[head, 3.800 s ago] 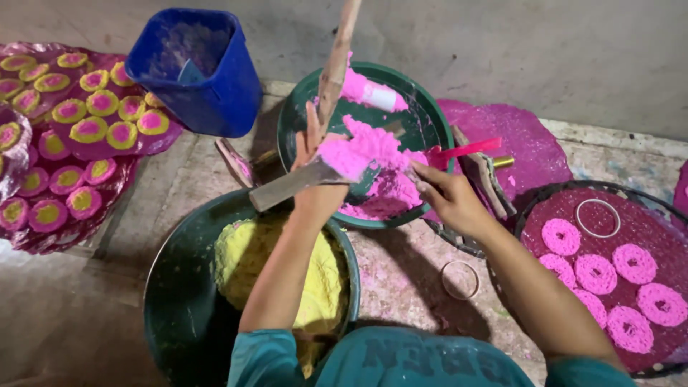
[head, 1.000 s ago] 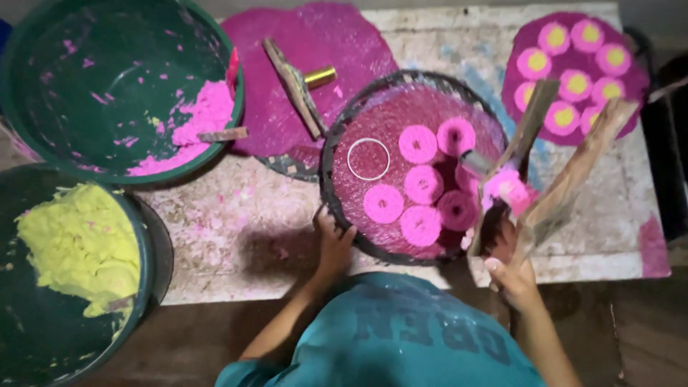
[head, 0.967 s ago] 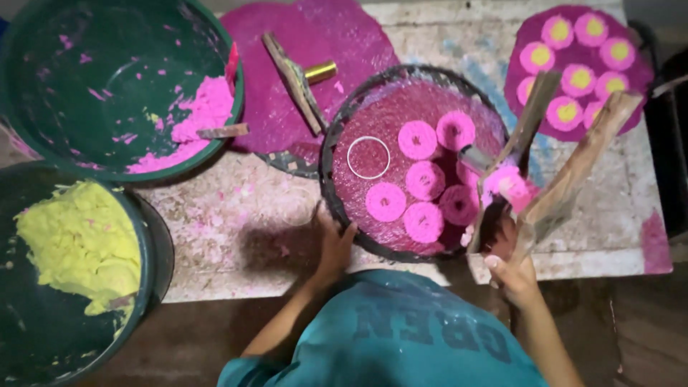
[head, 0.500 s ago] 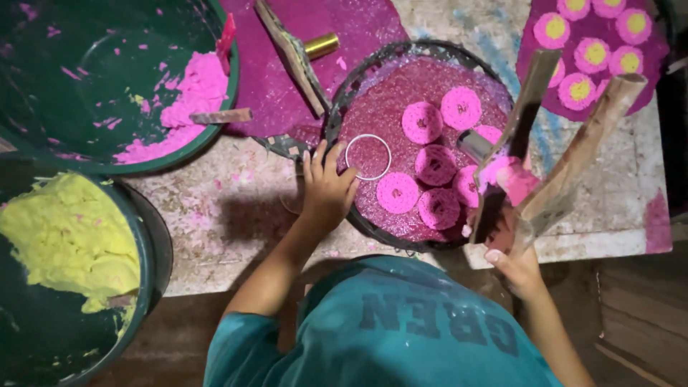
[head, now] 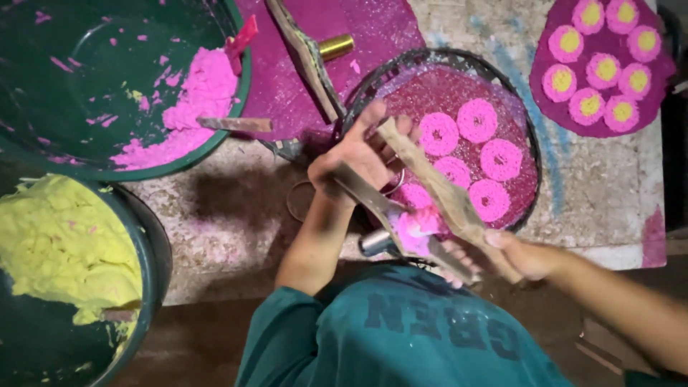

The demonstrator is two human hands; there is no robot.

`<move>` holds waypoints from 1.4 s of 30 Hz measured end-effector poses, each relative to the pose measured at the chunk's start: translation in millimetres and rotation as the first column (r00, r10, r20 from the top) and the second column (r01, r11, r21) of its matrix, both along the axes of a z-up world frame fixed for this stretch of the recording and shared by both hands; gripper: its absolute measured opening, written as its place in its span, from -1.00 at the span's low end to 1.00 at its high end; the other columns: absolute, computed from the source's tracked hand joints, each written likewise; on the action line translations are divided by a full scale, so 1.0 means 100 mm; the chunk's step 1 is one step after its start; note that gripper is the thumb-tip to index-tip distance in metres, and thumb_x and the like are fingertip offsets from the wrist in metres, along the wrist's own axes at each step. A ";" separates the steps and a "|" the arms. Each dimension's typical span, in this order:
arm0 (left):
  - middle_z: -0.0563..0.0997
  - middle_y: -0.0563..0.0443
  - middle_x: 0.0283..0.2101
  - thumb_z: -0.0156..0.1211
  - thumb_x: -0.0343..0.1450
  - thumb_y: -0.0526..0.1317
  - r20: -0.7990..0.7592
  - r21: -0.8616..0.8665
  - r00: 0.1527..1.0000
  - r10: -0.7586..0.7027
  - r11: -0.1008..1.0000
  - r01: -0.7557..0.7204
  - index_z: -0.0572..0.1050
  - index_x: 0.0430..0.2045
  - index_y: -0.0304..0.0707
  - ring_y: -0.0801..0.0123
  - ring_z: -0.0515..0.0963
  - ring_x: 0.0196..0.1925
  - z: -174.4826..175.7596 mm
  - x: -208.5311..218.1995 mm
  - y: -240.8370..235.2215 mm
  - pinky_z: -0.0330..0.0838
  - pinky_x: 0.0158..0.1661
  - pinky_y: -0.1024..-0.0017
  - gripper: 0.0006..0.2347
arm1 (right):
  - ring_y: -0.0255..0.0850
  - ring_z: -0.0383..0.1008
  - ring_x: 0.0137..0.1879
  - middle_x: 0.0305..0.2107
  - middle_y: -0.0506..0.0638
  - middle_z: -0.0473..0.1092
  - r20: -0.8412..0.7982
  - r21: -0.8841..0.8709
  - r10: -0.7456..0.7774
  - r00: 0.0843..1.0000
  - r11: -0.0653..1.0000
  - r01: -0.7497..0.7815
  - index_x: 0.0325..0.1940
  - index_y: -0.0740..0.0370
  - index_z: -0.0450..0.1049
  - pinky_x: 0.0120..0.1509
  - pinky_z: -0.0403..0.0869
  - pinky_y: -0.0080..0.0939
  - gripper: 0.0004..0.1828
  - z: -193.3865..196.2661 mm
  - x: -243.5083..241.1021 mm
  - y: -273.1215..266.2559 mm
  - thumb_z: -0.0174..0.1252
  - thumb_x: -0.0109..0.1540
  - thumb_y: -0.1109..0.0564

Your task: The person uses a wooden press to form pink and yellow circular cake layers on a flat surface. They repeatedly load the press with pink and yellow dough, press it into shape, and arrange the finished pieces on a tray.

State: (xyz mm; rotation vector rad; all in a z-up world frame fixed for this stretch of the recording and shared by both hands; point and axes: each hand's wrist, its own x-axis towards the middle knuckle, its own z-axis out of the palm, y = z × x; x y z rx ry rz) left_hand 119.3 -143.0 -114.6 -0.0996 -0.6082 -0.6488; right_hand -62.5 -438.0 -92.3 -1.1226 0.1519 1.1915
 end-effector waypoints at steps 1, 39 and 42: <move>0.38 -0.17 0.19 0.08 0.44 -0.06 -0.033 0.086 0.997 0.064 0.994 -0.061 0.29 0.32 -0.28 0.08 0.30 0.30 0.02 0.01 -0.01 0.25 0.25 0.26 -0.47 | -0.07 0.37 0.34 0.25 0.09 0.32 -0.006 -0.093 0.025 1.000 0.995 -0.025 0.49 0.31 0.05 0.43 0.35 0.03 0.11 0.09 0.09 -0.08 -0.24 0.15 -0.59; 0.45 0.17 -0.27 0.12 0.51 0.02 -0.300 -0.237 0.951 0.074 0.960 -0.150 0.36 -0.18 -0.11 0.39 0.49 -0.11 -0.87 0.83 -0.46 0.43 0.00 0.42 -0.76 | -0.10 0.50 -0.19 -0.36 0.14 0.51 0.195 -0.855 0.351 0.916 0.519 -0.017 0.18 0.24 0.43 -0.01 0.45 -0.05 -0.26 0.64 1.21 0.48 -0.33 0.32 -0.36; 0.44 0.16 -0.30 -0.01 0.52 0.00 -0.245 -0.187 0.966 0.085 0.973 -0.133 0.36 -0.21 -0.10 0.38 0.48 -0.14 -0.81 0.96 -0.32 0.46 -0.03 0.36 -0.79 | -0.08 0.46 -0.26 -0.45 0.16 0.45 0.302 -0.811 0.339 0.891 0.582 0.053 0.16 0.27 0.42 -0.07 0.45 -0.03 -0.33 0.52 1.22 0.57 -0.31 0.36 -0.28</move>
